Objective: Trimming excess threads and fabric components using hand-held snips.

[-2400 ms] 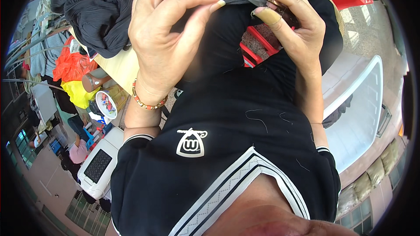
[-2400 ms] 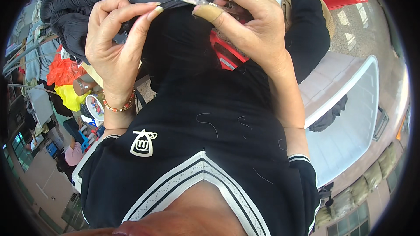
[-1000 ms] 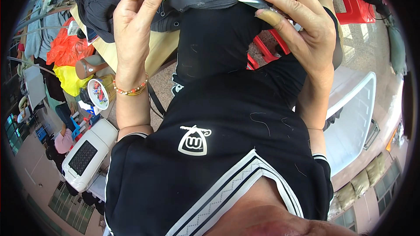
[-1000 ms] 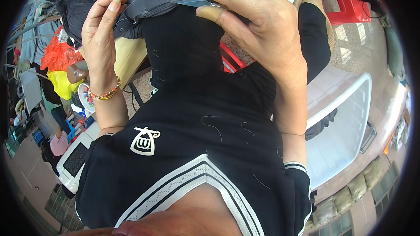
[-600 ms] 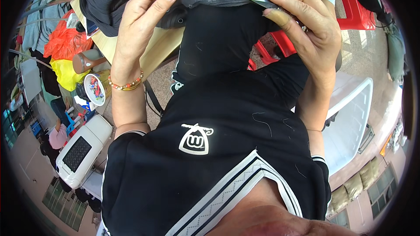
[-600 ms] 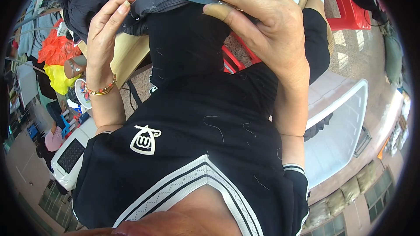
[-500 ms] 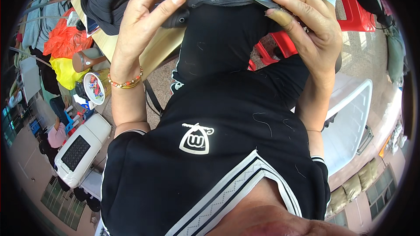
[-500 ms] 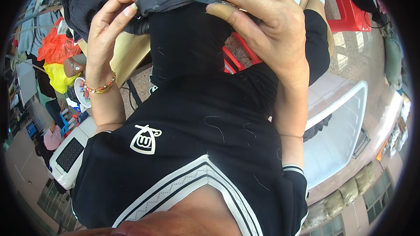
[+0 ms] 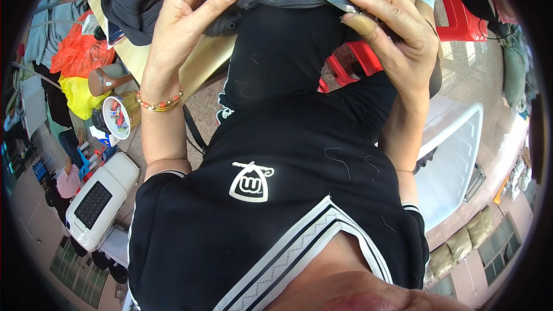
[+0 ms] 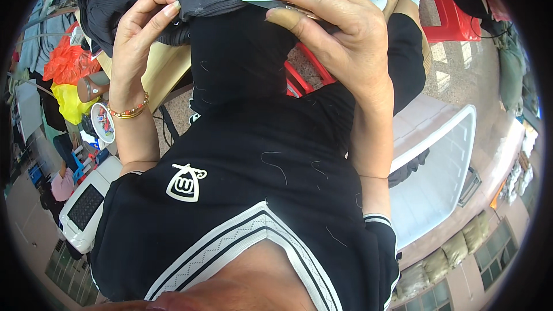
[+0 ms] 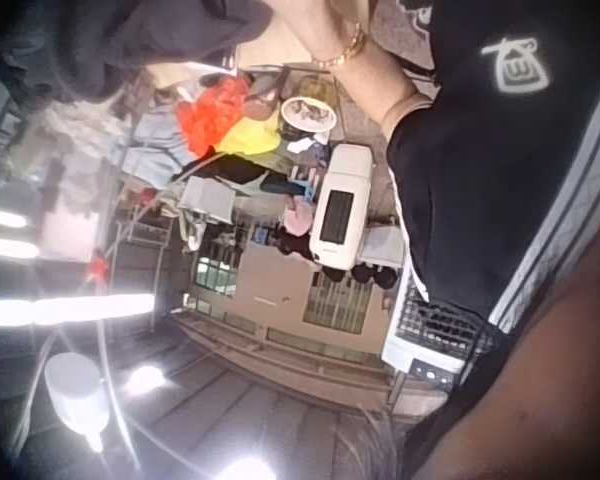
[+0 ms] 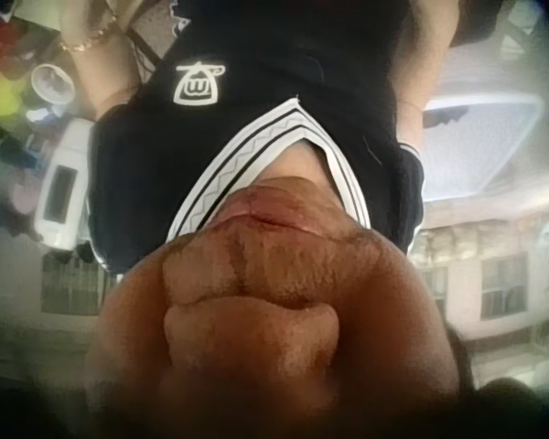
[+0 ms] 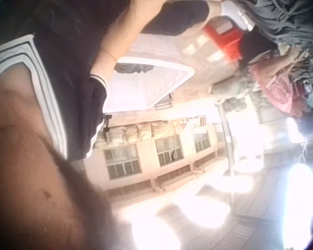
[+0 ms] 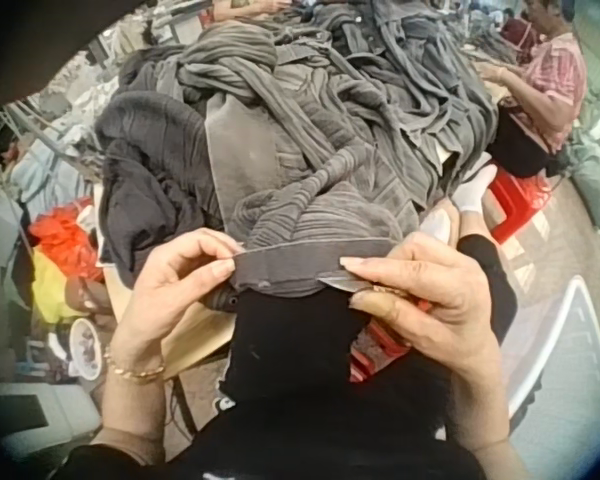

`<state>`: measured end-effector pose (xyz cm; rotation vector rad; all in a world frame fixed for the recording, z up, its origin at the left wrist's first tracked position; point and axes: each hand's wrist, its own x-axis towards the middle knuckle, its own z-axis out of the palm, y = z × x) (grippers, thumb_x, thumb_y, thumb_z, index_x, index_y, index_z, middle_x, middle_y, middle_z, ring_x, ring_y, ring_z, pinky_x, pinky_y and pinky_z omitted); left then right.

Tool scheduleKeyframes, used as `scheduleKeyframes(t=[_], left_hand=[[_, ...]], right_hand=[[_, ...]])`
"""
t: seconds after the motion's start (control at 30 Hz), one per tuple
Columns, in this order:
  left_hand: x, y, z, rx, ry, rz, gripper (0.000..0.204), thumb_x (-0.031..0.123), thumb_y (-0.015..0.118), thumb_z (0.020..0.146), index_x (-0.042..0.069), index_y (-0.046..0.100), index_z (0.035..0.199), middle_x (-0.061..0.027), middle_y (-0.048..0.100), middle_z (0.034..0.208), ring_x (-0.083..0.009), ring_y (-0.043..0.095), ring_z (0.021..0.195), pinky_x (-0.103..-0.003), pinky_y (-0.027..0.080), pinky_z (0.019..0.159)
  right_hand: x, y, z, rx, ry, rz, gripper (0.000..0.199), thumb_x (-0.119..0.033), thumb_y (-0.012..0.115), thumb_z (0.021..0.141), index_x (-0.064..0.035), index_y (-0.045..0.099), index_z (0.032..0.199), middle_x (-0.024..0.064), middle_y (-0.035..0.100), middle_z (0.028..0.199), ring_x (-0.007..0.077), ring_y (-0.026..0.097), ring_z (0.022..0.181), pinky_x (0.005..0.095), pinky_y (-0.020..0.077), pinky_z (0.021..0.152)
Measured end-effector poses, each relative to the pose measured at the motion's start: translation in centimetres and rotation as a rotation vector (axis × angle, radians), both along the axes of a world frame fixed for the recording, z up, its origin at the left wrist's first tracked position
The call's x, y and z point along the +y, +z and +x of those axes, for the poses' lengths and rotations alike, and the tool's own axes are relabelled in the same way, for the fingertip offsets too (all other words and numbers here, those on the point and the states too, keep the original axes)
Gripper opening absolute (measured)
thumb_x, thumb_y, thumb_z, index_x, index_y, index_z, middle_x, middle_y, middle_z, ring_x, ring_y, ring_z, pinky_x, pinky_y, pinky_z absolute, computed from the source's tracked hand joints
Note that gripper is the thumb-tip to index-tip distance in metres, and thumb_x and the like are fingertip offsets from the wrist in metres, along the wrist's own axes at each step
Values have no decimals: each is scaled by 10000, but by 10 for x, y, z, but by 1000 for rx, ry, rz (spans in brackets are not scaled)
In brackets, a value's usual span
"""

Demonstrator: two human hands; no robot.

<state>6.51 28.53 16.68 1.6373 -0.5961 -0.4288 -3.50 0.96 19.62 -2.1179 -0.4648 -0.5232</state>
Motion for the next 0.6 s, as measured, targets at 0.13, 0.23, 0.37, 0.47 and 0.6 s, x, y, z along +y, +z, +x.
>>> scheduleKeyframes(t=[0.13,0.23,0.37,0.47,0.6], left_hand=[[0,0,0,-19,-9,-12,111,101,579,928,21,631,984,-58,622,1098,-104,554,1007,-236,400,921],[-1,7,-4,-13,28,-24,125,99,575,932,19,623,1016,-53,618,1089,-96,551,998,-230,402,912],[8,10,-2,77,71,-140,181,91,556,946,-5,590,1095,-34,603,1043,-76,544,970,-213,405,888],[9,19,-5,69,28,-172,201,87,546,951,-22,578,1117,-24,594,1023,-67,538,956,-205,403,879],[11,20,-2,44,1,-112,213,100,549,950,-17,579,1126,-32,605,1022,-71,552,953,-214,413,883]], right_hand=[[-3,-1,2,-48,37,-26,318,-17,758,725,-36,719,1041,30,570,738,93,520,641,224,394,552],[-5,-2,2,-69,10,-22,327,-9,761,717,-38,719,1041,32,571,737,95,520,639,226,394,548],[2,6,0,-65,14,15,331,-2,757,713,-39,719,1039,34,573,735,97,521,638,226,393,545],[11,11,0,-76,10,-94,367,-46,775,682,-2,707,1040,47,587,750,132,514,675,245,372,588],[18,19,3,-46,53,-151,387,-34,771,678,-13,706,1059,42,578,753,122,509,665,237,368,576]])
